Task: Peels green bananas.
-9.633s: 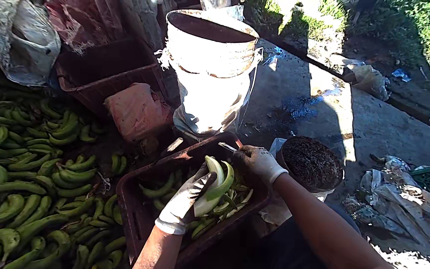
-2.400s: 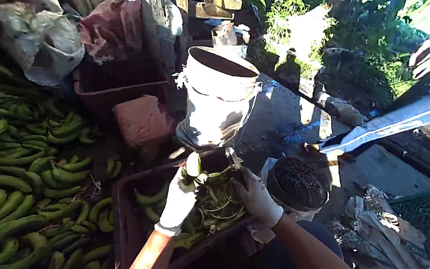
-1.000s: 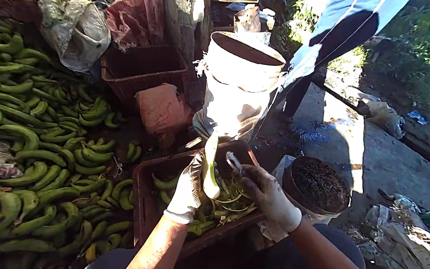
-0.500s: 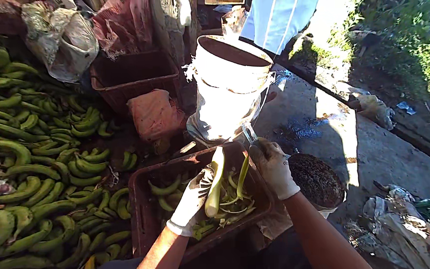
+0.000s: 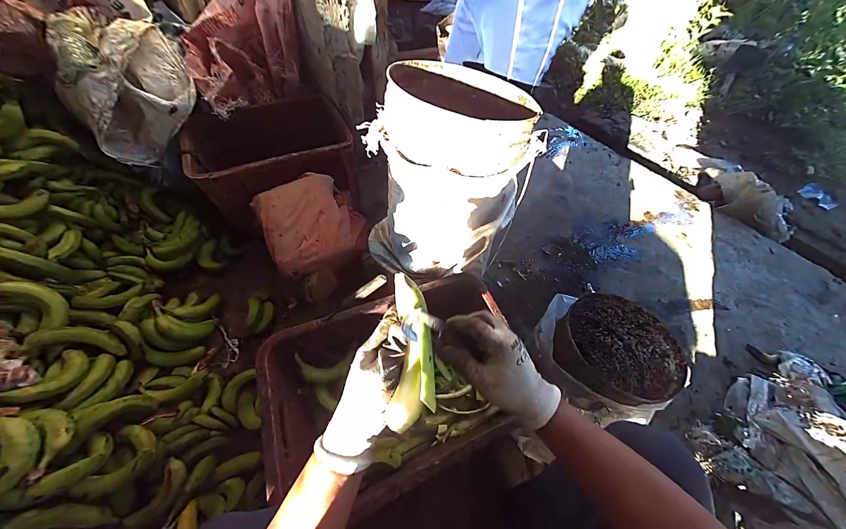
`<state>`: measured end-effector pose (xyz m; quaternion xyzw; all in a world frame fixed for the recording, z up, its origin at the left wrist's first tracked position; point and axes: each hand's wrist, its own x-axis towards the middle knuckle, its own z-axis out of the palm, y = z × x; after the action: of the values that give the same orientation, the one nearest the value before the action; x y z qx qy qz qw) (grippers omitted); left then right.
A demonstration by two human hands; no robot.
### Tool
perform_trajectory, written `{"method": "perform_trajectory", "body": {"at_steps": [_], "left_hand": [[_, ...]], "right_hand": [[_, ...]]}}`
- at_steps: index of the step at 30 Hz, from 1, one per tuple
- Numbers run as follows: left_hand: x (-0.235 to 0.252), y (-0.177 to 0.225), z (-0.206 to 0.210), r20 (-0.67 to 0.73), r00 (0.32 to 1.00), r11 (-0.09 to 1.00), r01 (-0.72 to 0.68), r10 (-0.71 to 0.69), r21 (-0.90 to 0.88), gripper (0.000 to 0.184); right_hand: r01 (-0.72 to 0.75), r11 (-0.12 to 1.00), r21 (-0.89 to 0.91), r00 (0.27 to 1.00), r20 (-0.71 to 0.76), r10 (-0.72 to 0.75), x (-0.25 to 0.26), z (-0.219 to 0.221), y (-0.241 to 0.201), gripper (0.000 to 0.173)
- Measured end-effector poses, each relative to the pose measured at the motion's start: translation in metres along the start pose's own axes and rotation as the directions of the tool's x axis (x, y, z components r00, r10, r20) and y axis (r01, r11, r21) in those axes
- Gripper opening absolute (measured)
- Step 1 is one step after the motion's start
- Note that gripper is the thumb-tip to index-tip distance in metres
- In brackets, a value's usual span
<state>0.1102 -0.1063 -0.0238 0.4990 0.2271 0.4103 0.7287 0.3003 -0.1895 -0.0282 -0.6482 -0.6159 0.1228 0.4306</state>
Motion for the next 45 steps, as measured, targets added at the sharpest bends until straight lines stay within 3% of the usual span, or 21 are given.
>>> {"method": "perform_trajectory", "body": {"at_steps": [2, 4, 6, 10, 13, 16, 18, 21, 23, 26, 28, 31, 34, 36, 42, 45], "left_hand": [[-0.003, 0.003, 0.001, 0.103, 0.983, 0.98, 0.134, -0.149, 0.146, 0.031], [-0.002, -0.002, -0.001, 0.184, 0.938, 0.956, 0.285, -0.293, 0.071, 0.036], [0.0, -0.006, -0.002, 0.145, 0.931, 0.942, 0.337, -0.335, 0.01, 0.036], [0.011, -0.01, -0.007, -0.137, 0.974, 0.971, 0.153, -0.18, -0.186, 0.032], [0.02, -0.015, -0.012, -0.353, 0.931, 0.965, -0.004, -0.093, -0.263, 0.029], [0.021, -0.01, -0.013, -0.456, 0.885, 0.977, -0.009, -0.091, -0.213, 0.027], [0.015, -0.007, -0.016, -0.356, 0.934, 0.99, -0.012, -0.041, -0.144, 0.03], [0.006, 0.002, -0.019, -0.011, 0.999, 0.995, 0.053, -0.054, -0.082, 0.043], [0.001, 0.012, -0.013, 0.155, 0.965, 0.973, 0.225, -0.214, -0.06, 0.034], [-0.002, 0.012, -0.008, 0.287, 0.855, 0.901, 0.42, -0.432, 0.105, 0.051], [0.0, 0.002, -0.006, 0.223, 0.88, 0.908, 0.406, -0.419, 0.101, 0.054], [0.006, -0.015, -0.008, -0.009, 0.961, 0.947, 0.269, -0.275, -0.177, 0.038], [0.014, -0.009, -0.005, -0.282, 0.908, 0.854, 0.135, -0.31, -0.502, 0.029], [0.017, -0.003, -0.004, -0.383, 0.86, 0.818, 0.067, -0.337, -0.571, 0.029], [0.02, -0.004, -0.004, -0.4, 0.884, 0.814, -0.041, -0.24, -0.579, 0.031], [0.018, -0.005, -0.011, -0.295, 0.905, 0.841, 0.112, -0.306, -0.529, 0.034]], "right_hand": [[-0.099, 0.992, -0.076, 0.991, -0.096, 0.092, 0.018, -0.01, 0.017, 0.04], [-0.241, 0.967, -0.079, 0.964, -0.138, 0.229, 0.029, -0.023, 0.027, 0.044], [-0.319, 0.947, -0.027, 0.936, -0.166, 0.311, 0.029, -0.03, 0.025, 0.046], [-0.269, 0.962, 0.051, 0.959, -0.079, 0.273, 0.001, -0.014, -0.001, 0.052], [-0.192, 0.981, 0.036, 0.981, 0.016, 0.191, -0.027, 0.002, -0.019, 0.051], [-0.102, 0.993, -0.055, 0.993, 0.055, 0.105, -0.034, 0.01, -0.023, 0.048], [-0.049, 0.996, -0.069, 0.997, 0.056, 0.053, -0.029, 0.01, -0.016, 0.047], [0.014, 1.0, -0.022, 0.999, 0.036, -0.013, -0.012, 0.002, -0.002, 0.044], [-0.04, 0.999, -0.017, 0.997, 0.058, 0.041, 0.002, -0.007, 0.009, 0.041], [-0.28, 0.95, -0.138, 0.942, 0.15, 0.3, 0.02, -0.016, 0.036, 0.045], [-0.401, 0.904, -0.151, 0.903, 0.101, 0.417, 0.024, -0.021, 0.045, 0.049], [-0.389, 0.915, -0.105, 0.92, 0.013, 0.392, 0.015, -0.022, 0.029, 0.052], [-0.253, 0.967, -0.025, 0.968, -0.012, 0.252, -0.007, -0.003, 0.007, 0.05], [-0.184, 0.983, -0.022, 0.983, 0.015, 0.184, -0.021, 0.011, -0.004, 0.05], [-0.057, 0.996, -0.067, 0.997, 0.044, 0.06, -0.021, 0.019, -0.007, 0.046], [0.003, 1.0, -0.027, 0.999, 0.044, -0.002, -0.019, 0.014, -0.004, 0.044]]}}
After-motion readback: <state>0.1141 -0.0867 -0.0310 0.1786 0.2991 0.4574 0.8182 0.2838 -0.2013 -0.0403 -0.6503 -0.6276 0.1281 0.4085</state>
